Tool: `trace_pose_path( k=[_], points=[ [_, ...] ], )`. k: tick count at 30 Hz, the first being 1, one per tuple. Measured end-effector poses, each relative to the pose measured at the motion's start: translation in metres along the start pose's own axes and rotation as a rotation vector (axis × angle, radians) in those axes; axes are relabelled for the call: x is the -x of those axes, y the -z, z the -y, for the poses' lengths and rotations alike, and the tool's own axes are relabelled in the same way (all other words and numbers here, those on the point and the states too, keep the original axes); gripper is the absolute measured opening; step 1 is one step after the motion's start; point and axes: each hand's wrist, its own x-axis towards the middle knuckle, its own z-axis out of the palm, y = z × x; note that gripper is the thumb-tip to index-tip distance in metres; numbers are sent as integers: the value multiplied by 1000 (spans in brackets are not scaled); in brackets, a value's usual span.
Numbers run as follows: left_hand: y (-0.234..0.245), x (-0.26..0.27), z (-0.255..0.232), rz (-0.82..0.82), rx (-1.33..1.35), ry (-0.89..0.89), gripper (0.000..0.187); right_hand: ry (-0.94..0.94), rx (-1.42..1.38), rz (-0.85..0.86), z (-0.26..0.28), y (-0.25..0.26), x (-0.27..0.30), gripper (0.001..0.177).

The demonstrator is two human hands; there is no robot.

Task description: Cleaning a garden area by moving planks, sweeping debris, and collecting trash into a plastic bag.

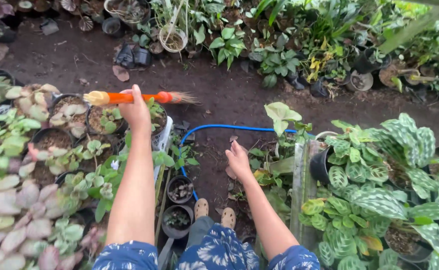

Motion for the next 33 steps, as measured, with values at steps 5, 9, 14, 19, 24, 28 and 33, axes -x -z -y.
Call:
trace_pose_path(
  k=[5, 9, 14, 19, 24, 28, 33],
  points=[
    [-55, 7, -55, -89, 199, 114, 28, -34, 16, 6, -47, -16, -35, 73],
    [-67, 41, -110, -82, 237, 27, 33, 59, 127, -18, 20, -33, -53, 84],
    [-98, 112, -8, 0, 442, 232, 28, 266, 248, -143, 47, -41, -103, 110],
    [-102, 211, 138, 90, 428, 431, 23, 394, 528, -184, -64, -15, -166, 99],
    [-66, 240, 170, 101, 342, 417, 26, 453, 645, -180, -167, -16, -196, 55],
    [-31, 252, 177, 170, 343, 310, 30, 346, 523, -318, -198, -38, -203, 46],
    [8, 263, 194, 122, 496, 187, 30, 479, 406, -295, -184, -67, -197, 25]
  ],
)
